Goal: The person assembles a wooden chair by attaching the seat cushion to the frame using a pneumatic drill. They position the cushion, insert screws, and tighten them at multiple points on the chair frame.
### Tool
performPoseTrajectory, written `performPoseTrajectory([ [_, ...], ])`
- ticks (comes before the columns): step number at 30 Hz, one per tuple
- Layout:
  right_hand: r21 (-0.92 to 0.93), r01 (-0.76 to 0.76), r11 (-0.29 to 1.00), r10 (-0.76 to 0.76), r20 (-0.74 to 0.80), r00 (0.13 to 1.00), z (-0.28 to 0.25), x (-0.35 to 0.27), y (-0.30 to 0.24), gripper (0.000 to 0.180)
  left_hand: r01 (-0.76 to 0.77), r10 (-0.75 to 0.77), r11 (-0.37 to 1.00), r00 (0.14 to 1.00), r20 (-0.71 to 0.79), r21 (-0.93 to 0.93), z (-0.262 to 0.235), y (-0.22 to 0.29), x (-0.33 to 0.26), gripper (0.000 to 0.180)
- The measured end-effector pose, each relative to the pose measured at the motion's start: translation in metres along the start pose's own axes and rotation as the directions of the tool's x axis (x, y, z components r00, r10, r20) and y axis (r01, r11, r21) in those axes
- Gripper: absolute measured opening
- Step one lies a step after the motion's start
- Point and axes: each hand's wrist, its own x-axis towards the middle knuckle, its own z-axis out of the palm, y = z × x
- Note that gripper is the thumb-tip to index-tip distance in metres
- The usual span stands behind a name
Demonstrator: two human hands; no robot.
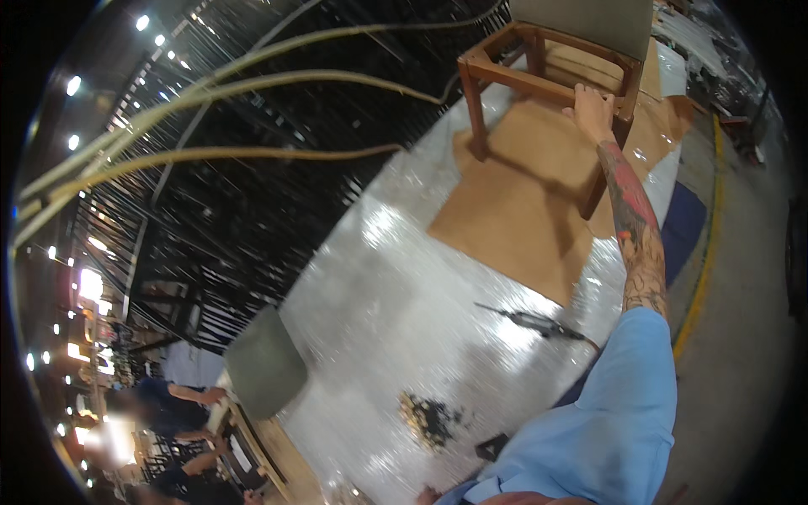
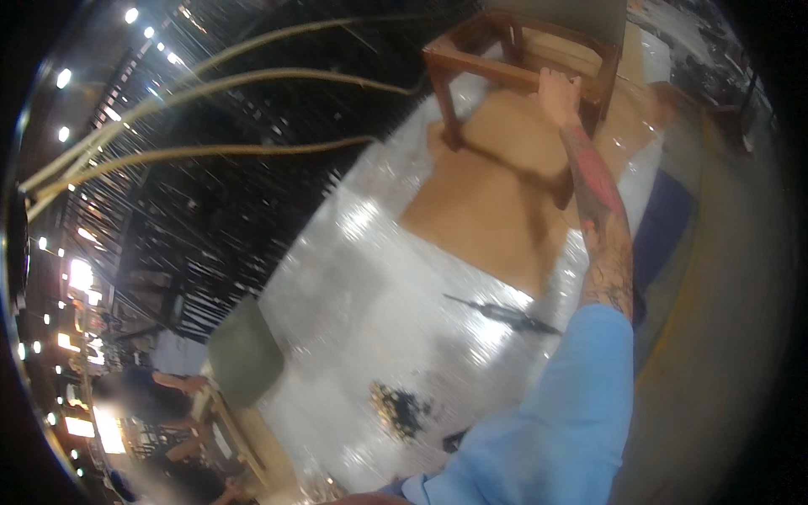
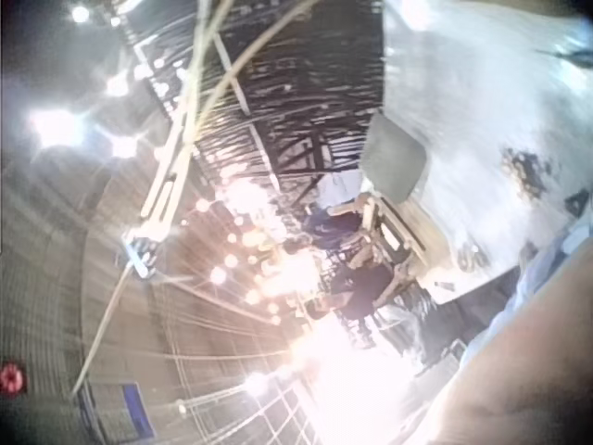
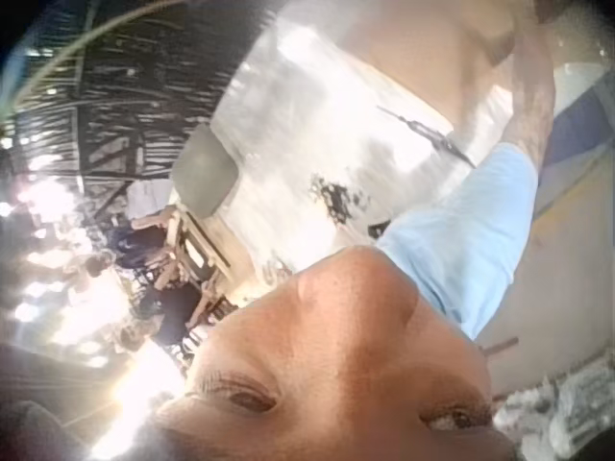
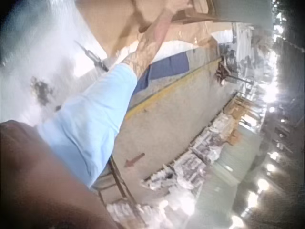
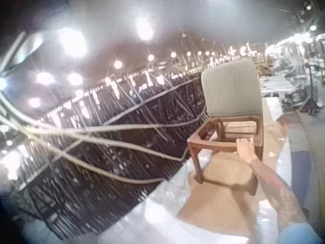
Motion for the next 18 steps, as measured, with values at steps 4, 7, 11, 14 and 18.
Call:
performPoseTrajectory([
  [4, 0.036, 0.097, 0.995, -0.094, -0.076, 0.993, -0.058, -0.12, 0.015, 0.046, 0.147, -0.196, 0.308, 0.977, 0.088, -0.94, 0.015, 0.041, -0.055, 0.027],
  [7, 0.06, 0.079, 0.995, -0.075, -0.073, 0.995, -0.11, -0.206, 0.034, 0.051, -0.062, -0.231, 0.166, 0.968, -0.1, -0.984, -0.089, 0.104, -0.049, 0.033],
  [11, 0.176, 0.112, 0.978, -0.099, -0.079, 0.992, -0.14, -0.272, 0.03, 0.048, -0.469, -0.164, 0.282, 0.836, -0.524, -0.837, -0.272, 0.211, -0.063, 0.03],
  [14, 0.204, 0.158, 0.966, -0.134, -0.125, 0.983, -0.145, -0.304, 0.014, 0.045, -0.735, -0.071, 0.259, 0.632, -0.772, -0.626, -0.412, 0.282, -0.072, 0.029],
  [18, 0.287, 0.084, 0.954, -0.09, 0.01, 0.996, -0.167, -0.354, 0.0, 0.045, -0.942, 0.015, 0.087, 0.326, -0.945, -0.324, -0.568, 0.353, -0.082, 0.05],
])
